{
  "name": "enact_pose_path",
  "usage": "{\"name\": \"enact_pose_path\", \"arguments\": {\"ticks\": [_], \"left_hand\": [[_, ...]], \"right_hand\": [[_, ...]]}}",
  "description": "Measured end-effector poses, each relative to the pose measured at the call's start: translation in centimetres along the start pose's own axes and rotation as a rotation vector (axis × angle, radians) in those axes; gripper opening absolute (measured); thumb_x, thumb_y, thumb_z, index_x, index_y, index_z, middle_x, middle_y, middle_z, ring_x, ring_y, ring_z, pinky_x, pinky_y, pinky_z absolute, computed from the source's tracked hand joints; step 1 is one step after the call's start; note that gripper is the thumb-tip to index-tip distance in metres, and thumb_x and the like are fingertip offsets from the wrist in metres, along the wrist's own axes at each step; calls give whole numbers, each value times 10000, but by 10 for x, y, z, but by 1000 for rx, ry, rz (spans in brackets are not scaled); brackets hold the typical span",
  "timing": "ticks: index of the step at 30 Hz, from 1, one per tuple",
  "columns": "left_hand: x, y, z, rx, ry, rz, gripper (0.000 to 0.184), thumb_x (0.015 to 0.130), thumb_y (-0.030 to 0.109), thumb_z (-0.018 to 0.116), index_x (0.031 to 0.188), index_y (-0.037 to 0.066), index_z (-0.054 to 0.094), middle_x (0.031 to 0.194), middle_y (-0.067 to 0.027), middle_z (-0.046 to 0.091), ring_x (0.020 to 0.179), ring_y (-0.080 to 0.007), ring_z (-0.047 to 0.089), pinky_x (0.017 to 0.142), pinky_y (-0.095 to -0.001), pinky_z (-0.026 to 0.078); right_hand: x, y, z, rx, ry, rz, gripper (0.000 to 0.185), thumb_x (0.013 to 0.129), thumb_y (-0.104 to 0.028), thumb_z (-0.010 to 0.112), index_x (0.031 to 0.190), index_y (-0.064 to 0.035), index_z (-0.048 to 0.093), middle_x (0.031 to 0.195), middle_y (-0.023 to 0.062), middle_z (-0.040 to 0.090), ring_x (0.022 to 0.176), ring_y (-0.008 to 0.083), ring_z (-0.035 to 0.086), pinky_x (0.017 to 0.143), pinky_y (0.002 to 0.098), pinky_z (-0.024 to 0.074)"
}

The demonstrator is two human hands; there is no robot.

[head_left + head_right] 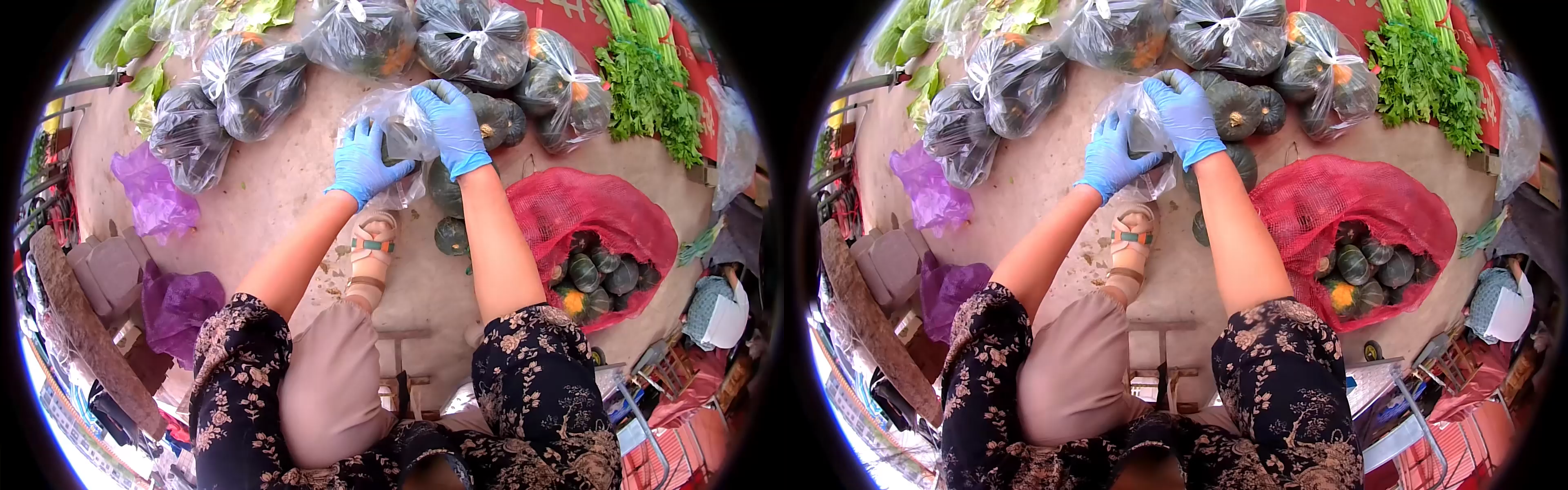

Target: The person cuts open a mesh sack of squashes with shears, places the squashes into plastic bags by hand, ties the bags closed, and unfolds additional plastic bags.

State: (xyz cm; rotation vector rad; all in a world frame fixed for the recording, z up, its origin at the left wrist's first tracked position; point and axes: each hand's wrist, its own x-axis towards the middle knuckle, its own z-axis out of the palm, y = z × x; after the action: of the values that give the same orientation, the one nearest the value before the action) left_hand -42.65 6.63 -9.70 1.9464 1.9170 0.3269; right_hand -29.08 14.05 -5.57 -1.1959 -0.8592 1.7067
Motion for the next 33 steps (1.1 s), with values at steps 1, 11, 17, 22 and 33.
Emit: {"name": "enact_pose_path", "arguments": {"ticks": [1, 11, 17, 22, 33], "left_hand": [[12, -1, 3, -78, 72, -26, 808, 569, 470, 713, 1200, 48, 435, 1146, -185, 464, 1079, -349, 430, 899, -436, 366], [-11, -19, 3, -296, 127, 114, 929, 495, 283, 777, 1245, -7, 311, 1181, -234, 404, 1116, -368, 391, 973, -396, 312], [-33, -64, 41, 94, 36, 39, 889, 624, 209, 688, 1354, 58, 203, 1342, -241, 248, 1198, -398, 294, 982, -407, 309], [-64, -45, 7, 24, 3, -266, 596, 628, 194, 699, 1181, 165, 480, 1315, -240, 288, 1130, -393, 365, 930, -413, 360], [-72, -57, 9, -1166, -392, -381, 151, 812, 143, 571, 895, 18, 558, 838, -61, 603, 798, -105, 550, 756, -254, 433]], "right_hand": [[-4, -4, -7, -66, 29, -10, 111, 807, -121, 595, 830, -13, 585, 743, -2, 561, 650, 59, 490, 582, 205, 423], [-39, -4, -39, -904, 369, -821, 120, 721, -33, 558, 839, -51, 568, 791, 108, 567, 729, 277, 545, 670, 360, 435], [-58, 44, 19, -1233, -560, -1008, 224, 713, -135, 520, 921, -109, 600, 1028, 65, 549, 974, 233, 502, 844, 388, 386], [-6, 70, 8, -1498, -229, -955, 401, 726, -167, 539, 1125, -204, 552, 1072, 6, 484, 1009, 209, 407, 808, 373, 356], [25, 46, 2, -1515, -212, -442, 1015, 449, -479, 766, 1312, -200, 309, 1248, 193, 307, 1043, 385, 397, 884, 465, 370]]}}
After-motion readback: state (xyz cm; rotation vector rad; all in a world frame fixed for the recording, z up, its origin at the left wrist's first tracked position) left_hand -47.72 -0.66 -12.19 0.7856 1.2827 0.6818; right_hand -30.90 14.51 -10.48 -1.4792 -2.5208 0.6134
